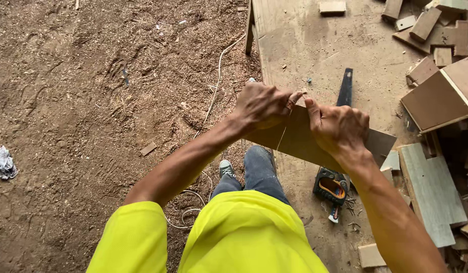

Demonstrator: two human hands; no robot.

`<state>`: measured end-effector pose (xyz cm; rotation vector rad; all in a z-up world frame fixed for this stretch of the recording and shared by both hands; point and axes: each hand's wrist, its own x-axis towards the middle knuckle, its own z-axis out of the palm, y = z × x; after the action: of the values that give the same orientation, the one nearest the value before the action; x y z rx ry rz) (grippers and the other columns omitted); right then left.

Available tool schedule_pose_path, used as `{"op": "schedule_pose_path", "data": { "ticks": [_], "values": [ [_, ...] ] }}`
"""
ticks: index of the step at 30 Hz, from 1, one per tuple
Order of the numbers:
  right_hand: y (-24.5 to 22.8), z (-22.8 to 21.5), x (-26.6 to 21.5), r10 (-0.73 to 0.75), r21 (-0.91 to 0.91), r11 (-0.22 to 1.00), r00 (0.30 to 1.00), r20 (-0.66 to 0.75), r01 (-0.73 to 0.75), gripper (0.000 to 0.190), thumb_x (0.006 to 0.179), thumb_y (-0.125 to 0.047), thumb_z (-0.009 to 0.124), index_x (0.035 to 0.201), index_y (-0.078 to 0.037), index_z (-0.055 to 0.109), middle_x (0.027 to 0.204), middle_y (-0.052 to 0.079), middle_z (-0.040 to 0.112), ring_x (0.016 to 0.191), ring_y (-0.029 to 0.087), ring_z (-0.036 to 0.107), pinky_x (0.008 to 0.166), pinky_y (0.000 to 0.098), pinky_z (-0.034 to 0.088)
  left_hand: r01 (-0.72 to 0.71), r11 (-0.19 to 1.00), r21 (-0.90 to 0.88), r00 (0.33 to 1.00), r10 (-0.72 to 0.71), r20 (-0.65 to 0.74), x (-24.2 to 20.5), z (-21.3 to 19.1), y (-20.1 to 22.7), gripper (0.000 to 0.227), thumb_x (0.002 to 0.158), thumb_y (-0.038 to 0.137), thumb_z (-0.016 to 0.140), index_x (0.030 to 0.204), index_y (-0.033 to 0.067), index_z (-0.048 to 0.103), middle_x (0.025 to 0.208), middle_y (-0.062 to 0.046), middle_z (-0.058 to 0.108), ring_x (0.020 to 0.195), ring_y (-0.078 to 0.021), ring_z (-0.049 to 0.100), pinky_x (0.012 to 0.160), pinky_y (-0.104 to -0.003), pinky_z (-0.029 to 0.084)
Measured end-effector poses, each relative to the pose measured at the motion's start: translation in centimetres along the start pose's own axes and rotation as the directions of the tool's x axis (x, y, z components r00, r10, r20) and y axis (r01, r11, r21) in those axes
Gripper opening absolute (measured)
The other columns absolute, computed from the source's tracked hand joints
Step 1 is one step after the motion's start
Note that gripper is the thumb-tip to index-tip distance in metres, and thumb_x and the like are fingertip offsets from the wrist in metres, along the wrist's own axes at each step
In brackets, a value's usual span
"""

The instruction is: The person uses a hand saw to cut a small rectangular piece of wood placed on a workbench. After sawing through the wood, the person snaps the cut piece apart and then uses a hammer to tap the separated piece on the bench.

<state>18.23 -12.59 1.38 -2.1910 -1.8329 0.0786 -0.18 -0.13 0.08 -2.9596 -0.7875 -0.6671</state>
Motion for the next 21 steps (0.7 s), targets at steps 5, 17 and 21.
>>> {"op": "schedule_pose_path", "data": {
  "ticks": [5,17,21],
  "values": [
    [0.5,0.2,-0.8,-0.118,0.054,0.990,0.978,-0.170,0.129,0.071,0.112,-0.059,0.032,0.065,-0.018,0.067,0.040,0.000,0.040,0.033,0.014,0.030,0.040,0.0370,0.025,-0.115,0.992,0.043,0.990,0.118,-0.072,0.1,-0.3,0.0,0.053,0.111,0.050,0.035,0.065,0.0256,0.049,0.043,0.008,0.034,0.035,-0.0090,0.017,0.033,-0.033,0.018],
    [1.0,0.8,-1.3,-0.170,-0.037,0.985,0.967,-0.188,0.166,0.074,0.115,-0.059,0.034,0.061,-0.016,0.062,0.041,-0.004,0.036,0.035,0.013,0.024,0.055,0.0360,0.033,-0.094,0.993,0.072,0.991,0.100,-0.089,-1.1,1.5,0.0,0.053,0.110,0.051,0.035,0.065,0.0253,0.048,0.043,0.008,0.027,0.035,-0.0065,0.014,0.031,-0.031,0.017],
    [1.2,0.7,-1.7,-0.148,-0.023,0.989,0.972,-0.184,0.147,0.075,0.115,-0.057,0.037,0.060,-0.015,0.067,0.042,-0.001,0.042,0.034,0.016,0.030,0.058,0.0393,0.037,-0.079,0.997,-0.021,0.993,0.077,-0.095,-0.5,2.6,0.2,0.054,0.110,0.051,0.032,0.065,0.0251,0.048,0.043,0.008,0.025,0.036,-0.0075,0.014,0.032,-0.032,0.017]
  ]
}}
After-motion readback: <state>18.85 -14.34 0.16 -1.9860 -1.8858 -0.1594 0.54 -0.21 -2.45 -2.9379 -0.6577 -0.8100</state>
